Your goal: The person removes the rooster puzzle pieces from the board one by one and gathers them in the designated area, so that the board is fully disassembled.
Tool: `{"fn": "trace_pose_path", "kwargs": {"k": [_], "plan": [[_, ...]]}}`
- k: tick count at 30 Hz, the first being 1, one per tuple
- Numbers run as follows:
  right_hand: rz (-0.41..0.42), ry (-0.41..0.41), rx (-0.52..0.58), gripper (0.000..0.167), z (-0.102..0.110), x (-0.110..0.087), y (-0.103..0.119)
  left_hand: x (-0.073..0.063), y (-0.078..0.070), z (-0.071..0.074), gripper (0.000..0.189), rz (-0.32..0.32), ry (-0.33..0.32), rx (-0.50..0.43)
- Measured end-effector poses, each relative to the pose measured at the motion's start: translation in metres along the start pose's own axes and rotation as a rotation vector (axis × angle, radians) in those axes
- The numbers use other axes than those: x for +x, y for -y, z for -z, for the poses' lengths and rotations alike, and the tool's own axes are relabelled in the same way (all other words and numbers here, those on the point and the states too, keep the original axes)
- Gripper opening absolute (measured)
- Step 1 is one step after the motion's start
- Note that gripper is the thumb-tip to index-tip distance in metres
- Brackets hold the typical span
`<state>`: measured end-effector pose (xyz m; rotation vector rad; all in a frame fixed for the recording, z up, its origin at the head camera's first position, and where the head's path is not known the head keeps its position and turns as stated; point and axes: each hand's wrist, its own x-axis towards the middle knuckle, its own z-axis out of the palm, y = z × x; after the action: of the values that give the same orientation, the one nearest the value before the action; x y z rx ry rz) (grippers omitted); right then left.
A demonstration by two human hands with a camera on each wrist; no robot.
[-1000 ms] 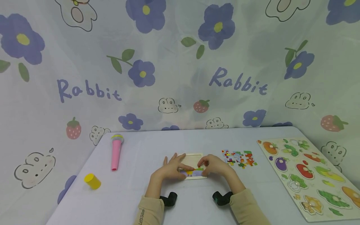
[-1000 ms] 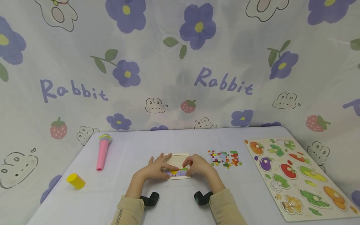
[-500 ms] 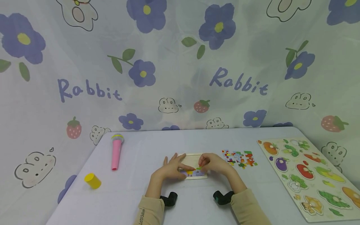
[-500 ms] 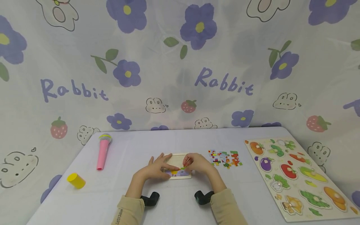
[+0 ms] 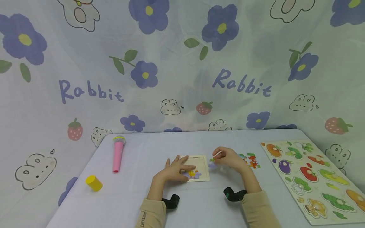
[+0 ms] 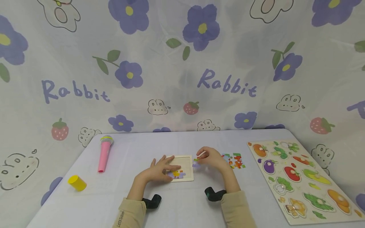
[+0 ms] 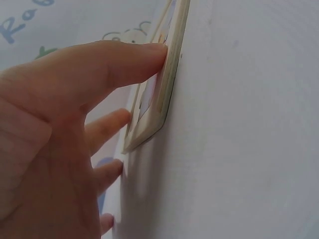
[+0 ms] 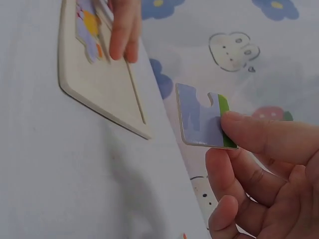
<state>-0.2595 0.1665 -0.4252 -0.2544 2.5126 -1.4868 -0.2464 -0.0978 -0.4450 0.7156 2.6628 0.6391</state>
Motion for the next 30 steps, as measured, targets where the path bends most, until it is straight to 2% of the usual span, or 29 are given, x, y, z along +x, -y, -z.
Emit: {"fn": "trace_pose_path", "kwargs": {"k": [9,17,22,30], "plan": [[-0.007,-0.059,0.009,0.033,0.033,-0.008,-0.013,-0.001,-0.001,0.000,0.048,-0.003,-0.004,-0.010],[-0.055,-0.069,0.012,0.032,0.046,-0.017,-0.014,-0.001,0.000,-0.001,0.048,-0.001,-0.008,-0.014],[-0.090,-0.084,0.022,0.037,0.053,-0.022,-0.016,-0.001,0.000,-0.002,0.048,0.001,-0.009,-0.009],[-0.136,-0.086,0.135,0.038,0.066,-0.027,-0.027,-0.001,0.000,-0.002,0.048,0.004,-0.009,-0.006]]}}
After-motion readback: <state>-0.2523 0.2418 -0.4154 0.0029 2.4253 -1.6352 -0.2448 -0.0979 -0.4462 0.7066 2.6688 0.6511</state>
